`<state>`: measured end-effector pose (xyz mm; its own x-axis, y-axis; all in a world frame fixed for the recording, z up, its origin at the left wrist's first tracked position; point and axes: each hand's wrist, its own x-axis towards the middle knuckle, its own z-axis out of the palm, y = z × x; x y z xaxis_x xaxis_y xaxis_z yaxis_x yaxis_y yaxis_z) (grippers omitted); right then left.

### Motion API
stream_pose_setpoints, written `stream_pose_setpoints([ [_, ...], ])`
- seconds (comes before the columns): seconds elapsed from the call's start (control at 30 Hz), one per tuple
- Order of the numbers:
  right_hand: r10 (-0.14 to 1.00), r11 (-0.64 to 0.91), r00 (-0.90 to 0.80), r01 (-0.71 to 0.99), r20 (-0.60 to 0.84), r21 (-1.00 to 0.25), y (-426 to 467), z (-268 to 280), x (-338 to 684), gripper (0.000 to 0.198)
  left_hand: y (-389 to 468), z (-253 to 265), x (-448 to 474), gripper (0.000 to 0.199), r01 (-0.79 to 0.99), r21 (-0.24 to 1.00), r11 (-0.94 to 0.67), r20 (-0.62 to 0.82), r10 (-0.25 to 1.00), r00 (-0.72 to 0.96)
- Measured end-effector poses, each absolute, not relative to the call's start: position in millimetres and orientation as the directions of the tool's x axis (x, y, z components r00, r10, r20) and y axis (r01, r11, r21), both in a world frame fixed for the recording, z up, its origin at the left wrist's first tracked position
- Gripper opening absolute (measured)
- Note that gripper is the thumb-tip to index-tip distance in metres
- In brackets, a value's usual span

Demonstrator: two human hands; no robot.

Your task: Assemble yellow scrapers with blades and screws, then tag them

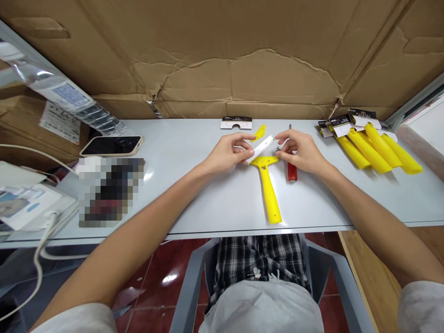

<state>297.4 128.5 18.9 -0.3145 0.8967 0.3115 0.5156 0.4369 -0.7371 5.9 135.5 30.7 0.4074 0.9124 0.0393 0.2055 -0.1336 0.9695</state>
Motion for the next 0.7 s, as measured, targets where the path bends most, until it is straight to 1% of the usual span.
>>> stream_pose_setpoints([
  [0.1, 0.9, 0.433, -0.317, 0.57, 0.298, -0.699, 129, 26, 305, 0.05, 134, 30, 8, 0.061, 0.15, 0.983, -0.109, 0.037, 0.907, 0.419],
  [0.17, 0.901, 0.432, -0.309, 0.593, 0.304, -0.679, 128, 30, 306, 0.043, 132, 31, 11, 0.055, 0.099, 0.989, -0.105, 0.051, 0.896, 0.441],
  [0.23, 0.903, 0.429, -0.3, 0.6, 0.308, -0.675, 124, 34, 301, 0.037, 129, 33, 13, 0.045, 0.054, 0.994, -0.095, 0.062, 0.894, 0.445],
  [0.3, 0.911, 0.411, -0.288, 0.558, 0.296, -0.721, 118, 37, 289, 0.04, 125, 34, 16, 0.039, 0.017, 0.998, -0.068, 0.054, 0.905, 0.422],
  [0.33, 0.917, 0.393, -0.286, 0.514, 0.279, -0.762, 115, 37, 281, 0.043, 123, 34, 17, 0.039, 0.002, 0.999, -0.053, 0.047, 0.912, 0.408],
  [0.47, 0.929, 0.263, -0.337, 0.301, 0.155, -0.917, 107, 34, 252, 0.066, 117, 32, 21, 0.052, -0.034, 0.999, -0.022, 0.034, 0.916, 0.4],
  [0.57, 0.931, 0.177, -0.355, 0.235, 0.085, -0.956, 107, 29, 245, 0.076, 118, 31, 23, 0.057, -0.039, 0.999, 0.008, 0.009, 0.913, 0.408],
  [0.63, 0.936, 0.175, -0.34, 0.23, 0.089, -0.957, 109, 28, 249, 0.074, 121, 32, 21, 0.052, -0.045, 0.999, 0.02, -0.001, 0.928, 0.373],
  [0.7, 0.941, 0.188, -0.322, 0.238, 0.106, -0.953, 111, 29, 256, 0.071, 125, 35, 18, 0.045, -0.063, 0.998, -0.002, 0.021, 0.952, 0.304],
])
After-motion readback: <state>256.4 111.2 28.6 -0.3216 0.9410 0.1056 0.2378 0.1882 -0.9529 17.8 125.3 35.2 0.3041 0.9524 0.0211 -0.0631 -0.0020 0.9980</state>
